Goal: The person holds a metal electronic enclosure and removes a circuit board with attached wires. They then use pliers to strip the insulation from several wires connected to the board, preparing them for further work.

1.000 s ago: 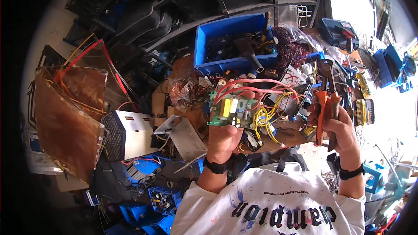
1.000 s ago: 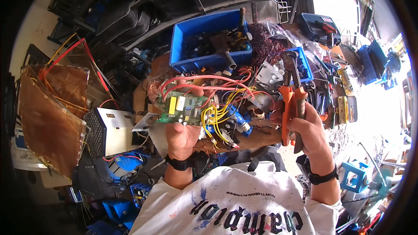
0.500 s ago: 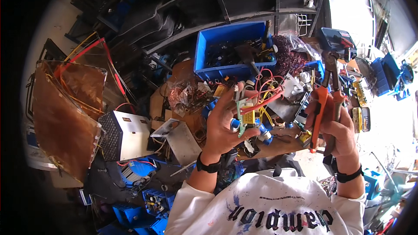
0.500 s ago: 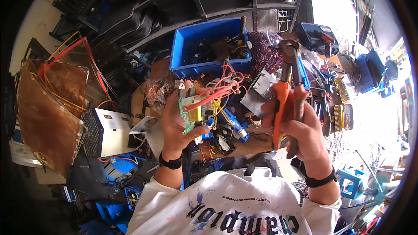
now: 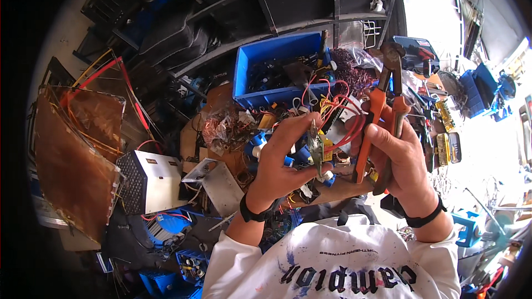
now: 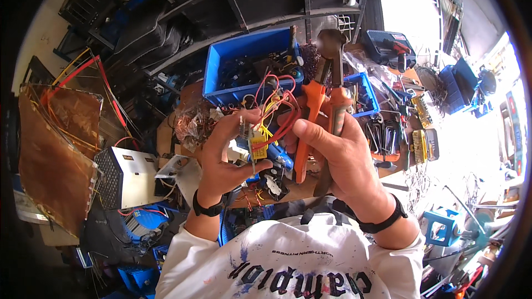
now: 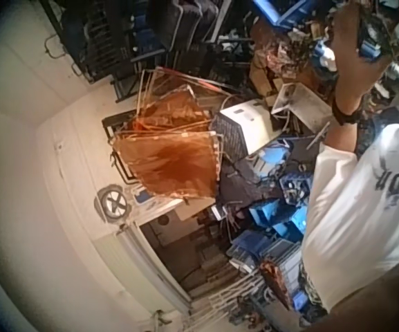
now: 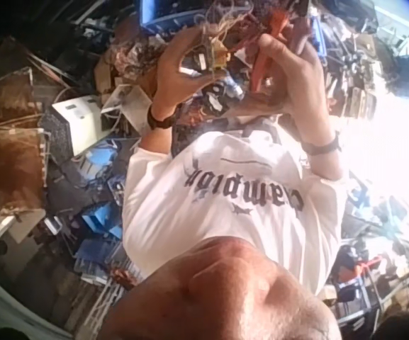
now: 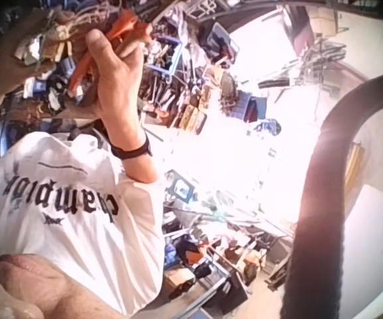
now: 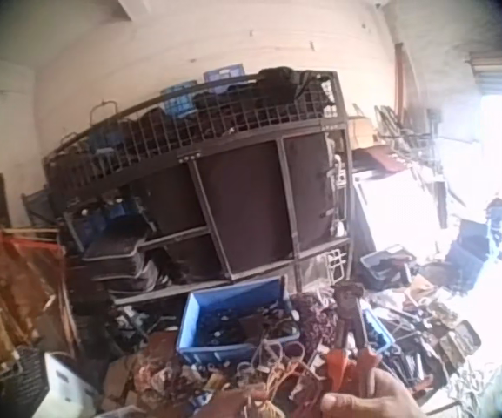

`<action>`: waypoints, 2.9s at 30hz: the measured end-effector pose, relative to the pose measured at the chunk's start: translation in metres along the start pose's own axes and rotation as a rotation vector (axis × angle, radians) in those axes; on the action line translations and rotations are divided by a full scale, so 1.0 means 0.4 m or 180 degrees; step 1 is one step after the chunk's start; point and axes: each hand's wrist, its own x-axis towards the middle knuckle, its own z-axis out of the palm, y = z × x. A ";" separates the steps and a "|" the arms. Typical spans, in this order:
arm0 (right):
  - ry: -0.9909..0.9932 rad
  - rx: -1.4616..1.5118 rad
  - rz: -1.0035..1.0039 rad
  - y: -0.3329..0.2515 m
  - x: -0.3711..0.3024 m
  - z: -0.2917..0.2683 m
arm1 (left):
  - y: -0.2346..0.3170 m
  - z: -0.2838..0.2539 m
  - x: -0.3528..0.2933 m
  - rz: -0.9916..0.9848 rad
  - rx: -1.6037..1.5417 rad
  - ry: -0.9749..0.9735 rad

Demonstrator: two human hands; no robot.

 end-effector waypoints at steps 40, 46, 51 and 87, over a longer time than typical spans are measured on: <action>-0.0077 0.0195 -0.0310 0.029 0.028 -0.089 | -0.007 0.011 -0.017 0.0774 0.1692 -0.0101; 0.0008 0.0188 -0.0341 0.023 0.034 -0.092 | -0.010 0.014 -0.019 0.0605 0.1477 -0.0024; 0.0141 0.0350 -0.0257 0.035 0.053 -0.112 | 0.017 0.013 0.013 0.0778 0.1719 -0.0156; -0.0453 -0.1462 -0.1574 -0.017 -0.013 -0.047 | -0.001 0.107 -0.006 -0.1962 -0.4109 0.0201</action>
